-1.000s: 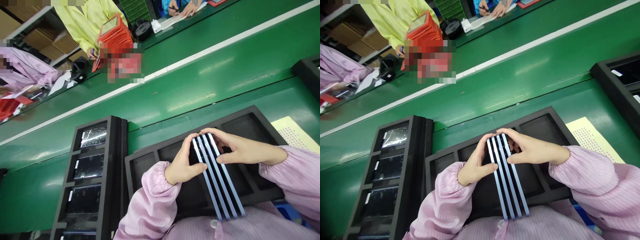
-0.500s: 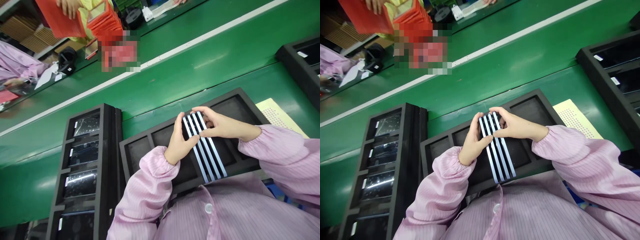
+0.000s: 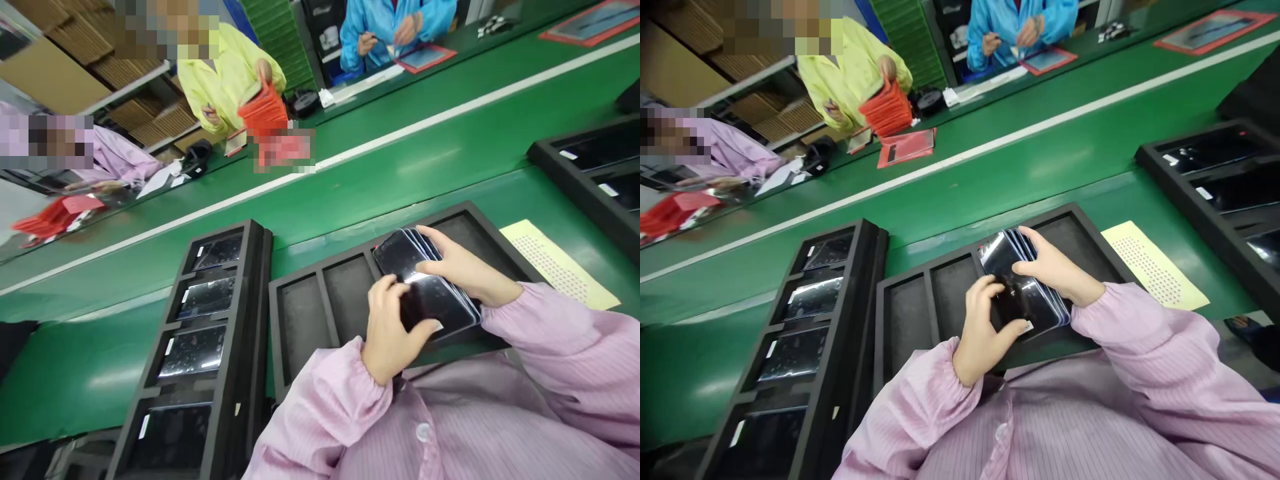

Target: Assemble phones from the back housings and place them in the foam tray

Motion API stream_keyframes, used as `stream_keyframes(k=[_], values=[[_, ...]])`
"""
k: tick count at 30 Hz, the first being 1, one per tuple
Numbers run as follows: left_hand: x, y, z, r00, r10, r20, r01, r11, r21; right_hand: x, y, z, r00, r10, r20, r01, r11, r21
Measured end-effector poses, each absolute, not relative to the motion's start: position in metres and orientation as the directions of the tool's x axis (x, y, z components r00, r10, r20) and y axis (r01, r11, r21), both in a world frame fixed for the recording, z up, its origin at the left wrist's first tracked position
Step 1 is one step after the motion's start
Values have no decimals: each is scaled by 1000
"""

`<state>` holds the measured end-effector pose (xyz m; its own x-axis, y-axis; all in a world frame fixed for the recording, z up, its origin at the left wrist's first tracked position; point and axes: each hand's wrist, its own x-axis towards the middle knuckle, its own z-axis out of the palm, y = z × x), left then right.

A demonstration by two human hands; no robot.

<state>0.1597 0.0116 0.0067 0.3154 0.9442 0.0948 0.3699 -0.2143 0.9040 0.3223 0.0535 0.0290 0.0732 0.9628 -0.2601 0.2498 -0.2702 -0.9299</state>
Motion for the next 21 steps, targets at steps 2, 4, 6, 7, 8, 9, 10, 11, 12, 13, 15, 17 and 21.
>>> stream_keyframes(k=[2, 4, 6, 7, 8, 9, 10, 11, 12, 13, 15, 17, 21], values=[[162, 15, 15, 128, 991, -47, 51, 41, 998, 321, 41, 34, 51, 972, -231, 37, -233, -972], [163, 12, 25, 234, 949, -210, -324, 280, 904, 312, 22, 35, 48, 993, -108, -102, -102, -990], [162, 2, 33, 464, 847, -257, -495, 489, 718, 302, 1, 33, 74, 996, 51, -127, 61, -990], [161, -4, 36, 539, 801, -261, -508, 556, 657, 299, -8, 31, 77, 990, 122, -99, 130, -987], [159, -9, 38, 570, 778, -265, -511, 588, 628, 298, -15, 29, 70, 980, 187, -42, 190, -981], [157, -15, 40, 569, 778, -267, -517, 591, 619, 299, -19, 29, 51, 969, 241, 41, 239, -970], [155, -19, 40, 548, 792, -270, -530, 578, 620, 302, -20, 30, 22, 961, 277, 139, 271, -953], [153, -23, 40, 522, 806, -278, -540, 565, 624, 307, -19, 33, -3, 953, 301, 239, 293, -926], [152, -26, 40, 498, 817, -292, -545, 556, 627, 313, -14, 38, -25, 948, 316, 332, 306, -892], [151, -28, 39, 484, 818, -311, -539, 559, 630, 318, -8, 45, -45, 944, 325, 412, 314, -855], [150, -33, 38, 489, 797, -355, -503, 590, 631, 326, 6, 62, -85, 924, 372, 527, 359, -770], [149, -37, 36, 517, 767, -380, -458, 623, 634, 327, 19, 77, -190, 872, 452, 591, 469, -656], [147, -42, 36, 537, 755, -377, -400, 621, 674, 318, 17, 97, -419, 637, 647, 624, 719, -304]])
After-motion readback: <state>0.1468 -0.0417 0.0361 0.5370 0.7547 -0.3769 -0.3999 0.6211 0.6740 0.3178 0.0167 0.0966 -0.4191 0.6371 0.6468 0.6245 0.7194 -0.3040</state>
